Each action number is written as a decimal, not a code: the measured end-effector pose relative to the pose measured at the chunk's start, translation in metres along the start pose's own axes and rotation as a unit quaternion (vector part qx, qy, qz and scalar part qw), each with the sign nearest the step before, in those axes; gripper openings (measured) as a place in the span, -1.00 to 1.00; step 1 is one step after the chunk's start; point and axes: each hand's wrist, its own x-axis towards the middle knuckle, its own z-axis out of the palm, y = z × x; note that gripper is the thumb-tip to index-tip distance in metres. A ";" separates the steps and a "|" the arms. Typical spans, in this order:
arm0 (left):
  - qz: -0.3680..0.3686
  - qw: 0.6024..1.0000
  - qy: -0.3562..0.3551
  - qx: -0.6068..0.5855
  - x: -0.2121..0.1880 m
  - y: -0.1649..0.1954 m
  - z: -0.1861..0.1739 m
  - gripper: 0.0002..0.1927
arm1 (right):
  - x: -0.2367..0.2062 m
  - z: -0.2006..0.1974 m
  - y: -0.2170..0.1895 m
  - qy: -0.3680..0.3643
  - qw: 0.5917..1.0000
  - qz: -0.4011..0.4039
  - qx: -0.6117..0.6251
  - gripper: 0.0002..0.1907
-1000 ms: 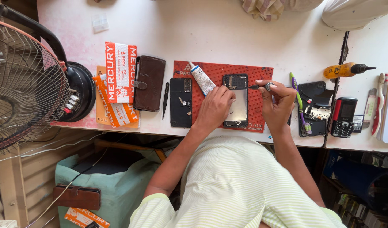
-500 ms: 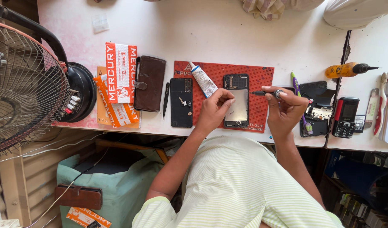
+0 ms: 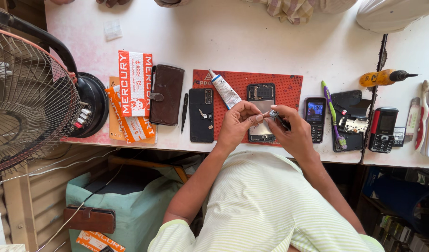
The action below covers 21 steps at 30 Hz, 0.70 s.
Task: The person works on a disassembled smartphone, using a small screwdriver to adjust internal components and connectors. They repeatedly lift and reseat a ribbon cable and probe the motherboard area while the phone remains open on the workbench.
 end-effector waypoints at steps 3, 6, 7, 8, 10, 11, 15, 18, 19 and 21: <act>0.004 0.999 0.007 0.035 -0.001 0.001 0.002 -0.86 | 0.003 -0.001 0.000 0.003 0.997 -0.065 -0.045 -0.56; 0.033 0.996 0.020 0.084 -0.002 0.001 0.004 -0.86 | 0.005 -0.001 -0.002 -0.022 0.995 -0.075 -0.059 -0.61; 0.035 0.995 0.025 0.093 -0.003 0.001 0.005 -0.86 | 0.006 0.000 -0.003 -0.024 0.994 -0.079 -0.066 -0.61; 0.036 0.994 0.030 0.102 -0.004 0.001 0.006 -0.87 | 0.006 0.001 -0.003 -0.027 0.994 -0.082 -0.073 -0.62; 0.042 0.993 0.033 0.106 -0.005 -0.001 0.007 -0.87 | 0.005 0.004 -0.003 -0.029 0.994 -0.072 -0.076 -0.62; 0.047 0.993 0.030 0.101 -0.005 -0.002 0.006 -0.87 | 0.004 0.005 -0.001 -0.030 0.995 -0.057 -0.072 -0.62; 0.054 0.995 0.027 0.079 -0.006 -0.007 0.005 -0.87 | -0.001 0.012 0.007 -0.026 0.999 0.017 -0.029 -0.57; 0.062 0.991 0.041 0.108 -0.008 -0.013 0.004 -0.87 | -0.004 0.015 0.014 -0.023 0.999 0.028 -0.006 -0.56; 0.059 0.991 0.043 0.111 -0.009 -0.015 0.004 -0.86 | -0.005 0.016 0.016 -0.022 0.999 0.026 0.003 -0.56; 0.054 0.990 0.045 0.118 -0.008 -0.019 0.002 -0.86 | -0.007 0.019 0.018 -0.018 0.999 0.019 0.020 -0.55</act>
